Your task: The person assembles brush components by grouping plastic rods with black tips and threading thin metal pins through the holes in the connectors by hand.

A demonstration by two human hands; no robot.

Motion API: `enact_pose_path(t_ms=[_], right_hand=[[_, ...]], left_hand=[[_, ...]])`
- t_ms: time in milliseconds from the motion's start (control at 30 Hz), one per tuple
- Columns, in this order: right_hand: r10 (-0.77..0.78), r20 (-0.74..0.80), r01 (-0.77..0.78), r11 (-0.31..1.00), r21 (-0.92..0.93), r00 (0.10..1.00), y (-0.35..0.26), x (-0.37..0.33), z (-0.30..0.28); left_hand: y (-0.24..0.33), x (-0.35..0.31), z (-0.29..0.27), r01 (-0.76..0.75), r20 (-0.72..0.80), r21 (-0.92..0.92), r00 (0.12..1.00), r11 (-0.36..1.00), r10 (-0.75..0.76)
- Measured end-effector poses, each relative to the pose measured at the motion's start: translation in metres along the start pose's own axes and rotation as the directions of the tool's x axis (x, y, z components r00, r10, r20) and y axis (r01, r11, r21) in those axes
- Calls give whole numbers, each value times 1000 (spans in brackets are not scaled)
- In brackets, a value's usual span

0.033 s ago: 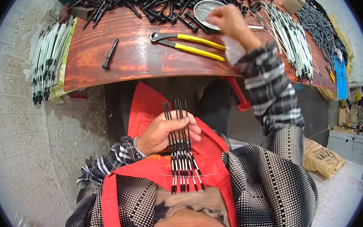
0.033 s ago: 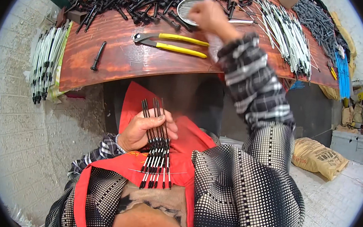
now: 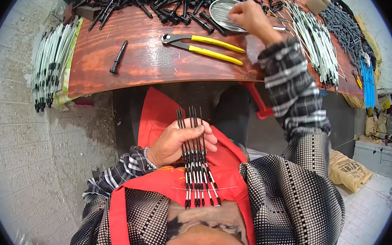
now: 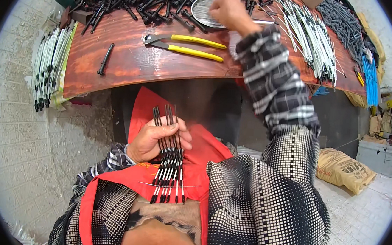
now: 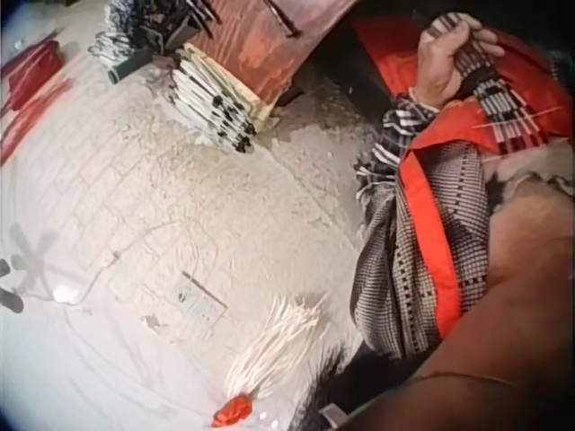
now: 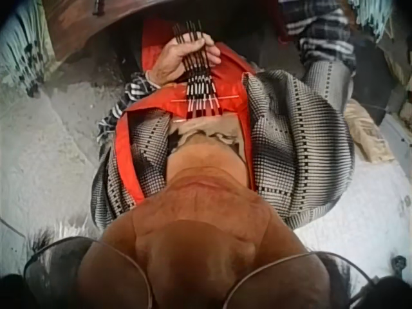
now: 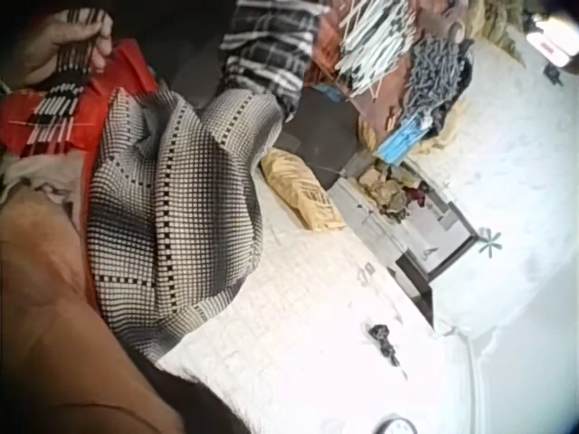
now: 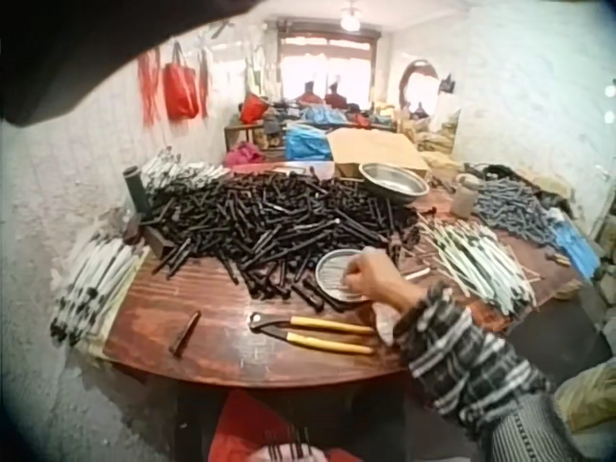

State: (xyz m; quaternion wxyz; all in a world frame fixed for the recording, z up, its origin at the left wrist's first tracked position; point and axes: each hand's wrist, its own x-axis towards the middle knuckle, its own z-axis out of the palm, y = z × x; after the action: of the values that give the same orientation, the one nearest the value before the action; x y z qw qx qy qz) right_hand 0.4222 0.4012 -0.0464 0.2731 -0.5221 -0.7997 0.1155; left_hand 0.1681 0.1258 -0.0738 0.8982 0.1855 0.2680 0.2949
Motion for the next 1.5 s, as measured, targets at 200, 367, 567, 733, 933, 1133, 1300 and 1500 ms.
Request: enact_pose_path(t_ms=[200,367,567,733,933,1133,1300,1500], right_hand=[[-29,123,42,994,-98,992,40,33,7],[-185,67,196,954,-226,980,35,40,4],[-185,32,187,962,-200,982,30,35,8],[-172,25,174,962,-209,985,40,33,18],[-115,-4,110,963,-245,993,25,27,14],[-340,-123,305,921,-241,932,32,12,1],[-24,273,-82,925,372,962,-83,-76,-16],[-249,562,-17,905,425,789,-107,-167,6]], left_hand=[[-3,-2,-6,-18,-25,-16,1000,1000,17],[-2,-1,-2,-28,-26,-15,999,999,28],[0,-5,-3,-39,-5,-36,999,999,39],[-3,-6,-1,-25,-20,-25,1000,999,24],[-5,-13,2,-28,-36,-32,999,999,26],[-8,-1,-8,-7,-30,-24,1000,1000,7],[-20,4,-32,-31,-46,-49,999,998,29],[-19,4,-33,-33,-83,-46,996,998,30]])
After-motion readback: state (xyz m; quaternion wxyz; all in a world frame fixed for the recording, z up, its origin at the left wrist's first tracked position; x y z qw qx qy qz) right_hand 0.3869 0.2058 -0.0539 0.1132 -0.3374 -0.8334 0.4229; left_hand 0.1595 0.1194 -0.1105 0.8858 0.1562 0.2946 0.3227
